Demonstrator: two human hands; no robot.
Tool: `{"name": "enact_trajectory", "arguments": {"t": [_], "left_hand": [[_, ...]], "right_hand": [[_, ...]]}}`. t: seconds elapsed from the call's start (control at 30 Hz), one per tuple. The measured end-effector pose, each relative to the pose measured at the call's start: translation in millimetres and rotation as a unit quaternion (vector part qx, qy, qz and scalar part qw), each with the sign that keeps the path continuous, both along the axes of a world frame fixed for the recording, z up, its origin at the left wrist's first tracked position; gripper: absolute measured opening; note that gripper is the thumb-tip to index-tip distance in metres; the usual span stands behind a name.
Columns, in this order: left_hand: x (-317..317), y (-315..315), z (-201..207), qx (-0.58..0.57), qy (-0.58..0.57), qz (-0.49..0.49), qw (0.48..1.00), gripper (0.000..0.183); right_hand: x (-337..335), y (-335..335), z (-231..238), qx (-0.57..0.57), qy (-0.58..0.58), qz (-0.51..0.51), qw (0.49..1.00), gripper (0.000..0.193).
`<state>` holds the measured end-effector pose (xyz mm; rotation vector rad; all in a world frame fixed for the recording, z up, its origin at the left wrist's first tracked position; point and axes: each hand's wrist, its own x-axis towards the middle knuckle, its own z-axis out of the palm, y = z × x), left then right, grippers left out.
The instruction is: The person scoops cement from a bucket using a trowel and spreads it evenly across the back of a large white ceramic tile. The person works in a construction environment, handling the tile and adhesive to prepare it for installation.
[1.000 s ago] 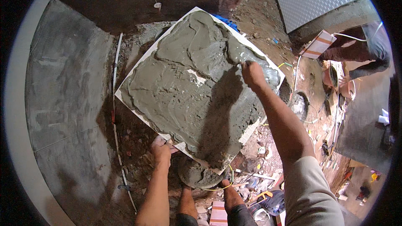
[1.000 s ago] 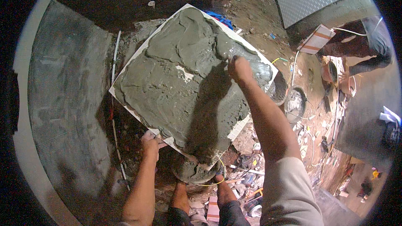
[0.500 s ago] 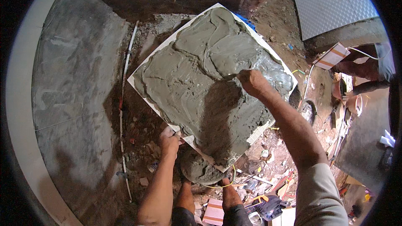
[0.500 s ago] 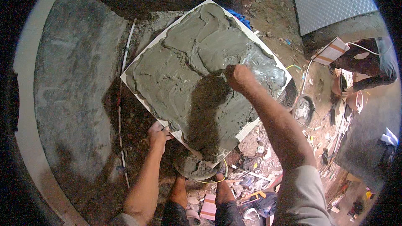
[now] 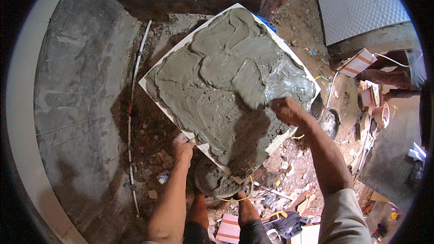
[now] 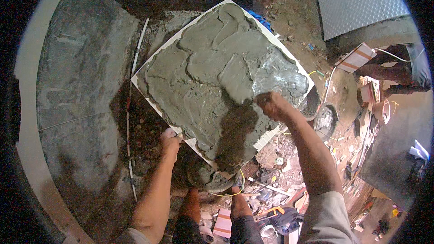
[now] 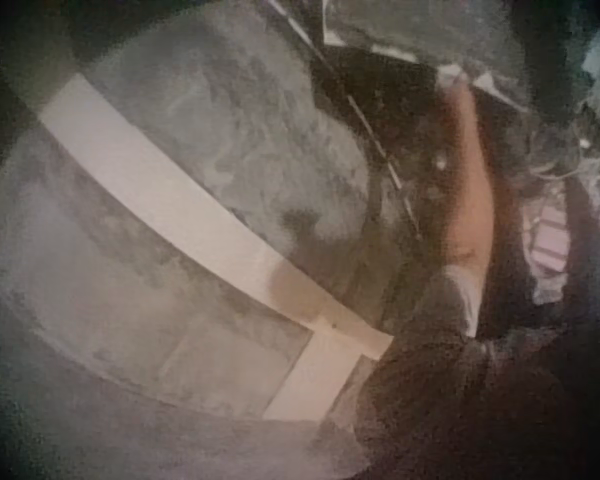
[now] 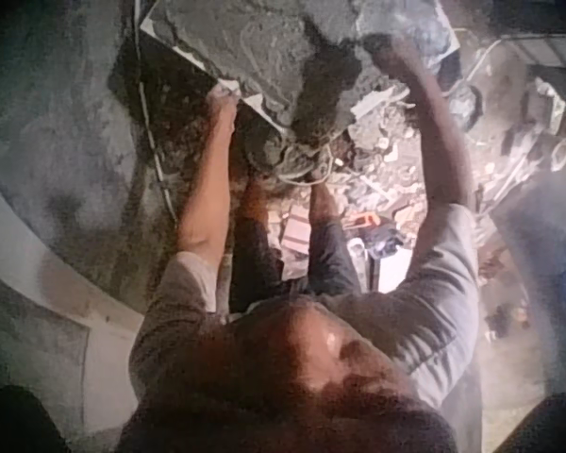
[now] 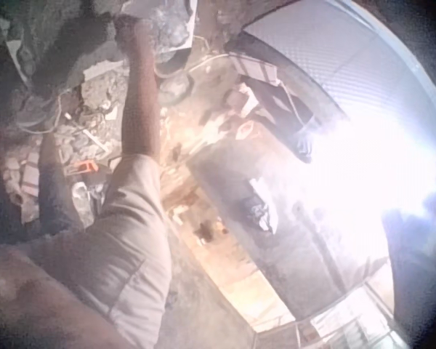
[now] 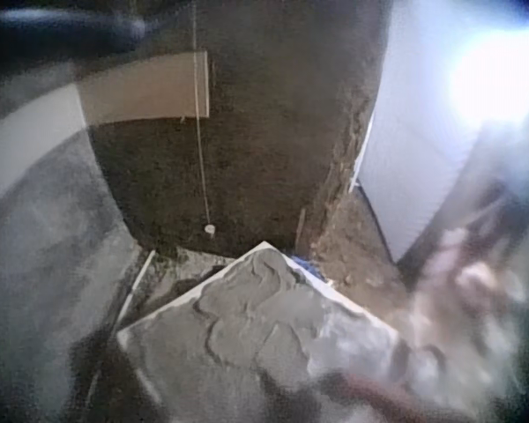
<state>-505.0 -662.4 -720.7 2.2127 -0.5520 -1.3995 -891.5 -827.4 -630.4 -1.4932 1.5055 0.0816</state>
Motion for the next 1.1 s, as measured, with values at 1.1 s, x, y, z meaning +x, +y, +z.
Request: {"name": "enact_trajectory", "arguments": {"t": [1.1], "left_hand": [[-6.9, -3.3, -0.6, -0.003, -0.013, -0.046, 0.999, 0.042]], "right_hand": [[-41.2, -145.7, -60.2, -0.180, 0.224, -0.082, 0.954, 0.035]]}}
